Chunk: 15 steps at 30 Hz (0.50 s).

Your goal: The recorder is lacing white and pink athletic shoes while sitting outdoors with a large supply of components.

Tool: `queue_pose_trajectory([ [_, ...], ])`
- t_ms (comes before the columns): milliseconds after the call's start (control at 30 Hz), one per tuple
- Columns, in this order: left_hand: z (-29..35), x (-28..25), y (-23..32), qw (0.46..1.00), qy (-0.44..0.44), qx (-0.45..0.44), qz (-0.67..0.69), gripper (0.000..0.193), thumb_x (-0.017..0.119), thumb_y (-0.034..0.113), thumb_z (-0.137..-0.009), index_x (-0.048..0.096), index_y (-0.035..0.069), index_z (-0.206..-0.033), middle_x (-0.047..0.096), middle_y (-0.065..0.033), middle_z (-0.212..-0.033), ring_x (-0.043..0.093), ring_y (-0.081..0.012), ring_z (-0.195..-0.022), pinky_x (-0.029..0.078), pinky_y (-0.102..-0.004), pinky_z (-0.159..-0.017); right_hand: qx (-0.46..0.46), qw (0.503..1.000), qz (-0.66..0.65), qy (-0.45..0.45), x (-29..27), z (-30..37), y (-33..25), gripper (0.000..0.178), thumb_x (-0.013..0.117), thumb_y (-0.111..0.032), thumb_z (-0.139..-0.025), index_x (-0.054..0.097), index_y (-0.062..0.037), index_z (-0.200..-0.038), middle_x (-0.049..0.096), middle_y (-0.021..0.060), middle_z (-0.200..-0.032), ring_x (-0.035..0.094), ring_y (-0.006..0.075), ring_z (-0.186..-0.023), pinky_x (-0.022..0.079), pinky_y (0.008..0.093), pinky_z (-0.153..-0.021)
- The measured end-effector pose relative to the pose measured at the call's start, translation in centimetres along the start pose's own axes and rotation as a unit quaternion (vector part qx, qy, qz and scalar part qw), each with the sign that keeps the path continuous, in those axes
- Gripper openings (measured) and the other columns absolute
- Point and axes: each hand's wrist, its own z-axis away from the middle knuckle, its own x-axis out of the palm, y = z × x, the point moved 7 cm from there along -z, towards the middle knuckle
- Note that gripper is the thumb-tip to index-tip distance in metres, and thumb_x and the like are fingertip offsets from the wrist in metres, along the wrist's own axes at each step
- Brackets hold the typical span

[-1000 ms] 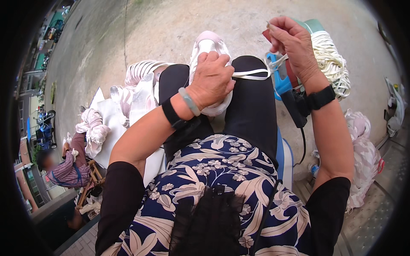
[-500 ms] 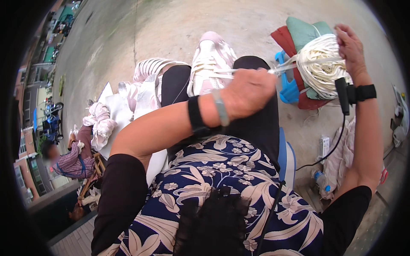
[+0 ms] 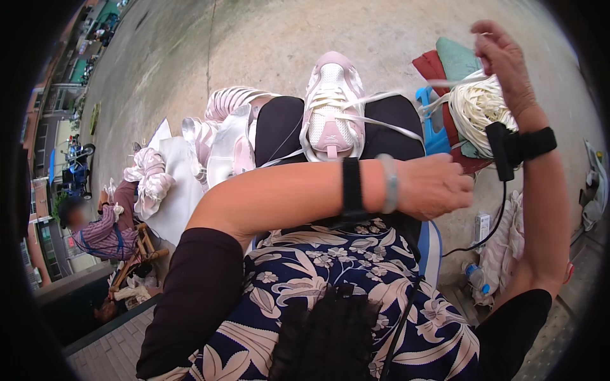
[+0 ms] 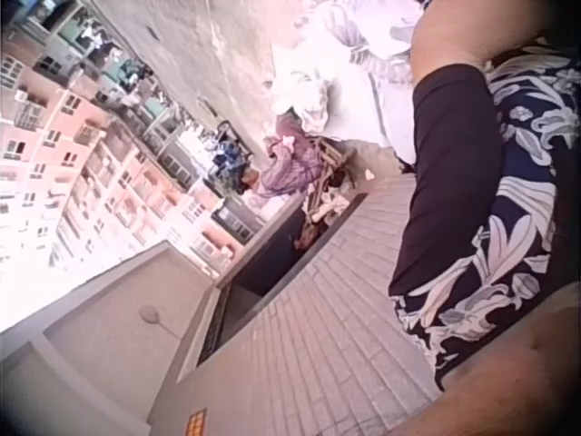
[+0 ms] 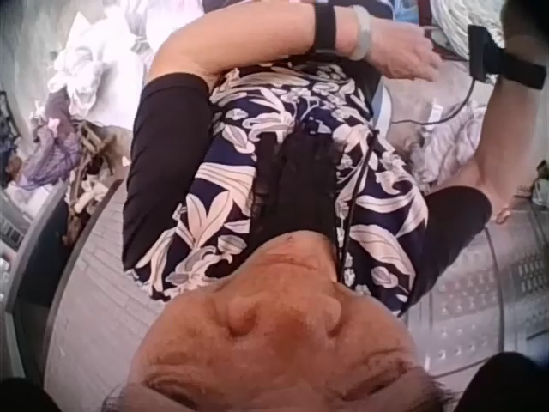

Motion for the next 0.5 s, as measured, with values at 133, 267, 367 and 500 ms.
queue_pose_trajectory([
  [133, 6.3, -3.9, -1.4, 0.994, 0.047, -0.095, 0.028, 0.009, 0.057, 0.009, -0.070, 0.052, 0.007, -0.076, 0.051, -0.0078, -0.070, 0.056, -0.0269, -0.063, 0.044, -0.0379, -0.051, 0.055, 0.994, -0.054, -0.080, 8.1, 3.2, -0.8, 0.013, 0.053, -0.011, -0.087, 0.058, -0.0045, -0.097, 0.056, -0.0006, -0.071, 0.053, 0.0037, -0.063, 0.044, 0.0175, -0.054],
  [267, 13.1, -10.1, -2.2, 0.967, 0.127, -0.219, -0.011, 0.014, 0.060, 0.002, -0.068, 0.058, 0.004, -0.081, 0.056, -0.0097, -0.072, 0.056, -0.0286, -0.061, 0.045, -0.0333, -0.050, -0.082, 0.983, 0.097, -0.131, 15.3, 7.6, -2.0, 0.007, 0.057, -0.007, -0.081, 0.059, -0.0016, -0.084, 0.056, 0.0074, -0.074, 0.057, 0.0157, -0.067, 0.046, 0.0269, -0.061],
  [367, 17.1, -12.5, -3.5, 0.924, 0.154, -0.336, -0.095, 0.014, 0.061, 0.003, -0.069, 0.061, 0.004, -0.083, 0.060, -0.0107, -0.082, 0.058, -0.0280, -0.071, 0.046, -0.0330, -0.060, -0.217, 0.962, 0.128, -0.108, 19.0, 10.1, -3.3, 0.011, 0.060, -0.002, -0.070, 0.059, -0.0038, -0.080, 0.058, 0.0107, -0.091, 0.055, 0.0290, -0.088, 0.044, 0.0342, -0.076],
  [500, 19.4, -12.9, -4.3, 0.889, 0.187, -0.376, -0.183, 0.013, 0.063, 0.006, -0.070, 0.062, 0.004, -0.083, 0.058, -0.0112, -0.096, 0.054, -0.0298, -0.093, 0.041, -0.0377, -0.080, -0.282, 0.917, 0.266, -0.092, 21.5, 10.6, -3.2, 0.011, 0.059, -0.003, -0.065, 0.059, -0.0049, -0.076, 0.055, 0.0109, -0.102, 0.050, 0.0303, -0.102, 0.041, 0.0383, -0.083],
])
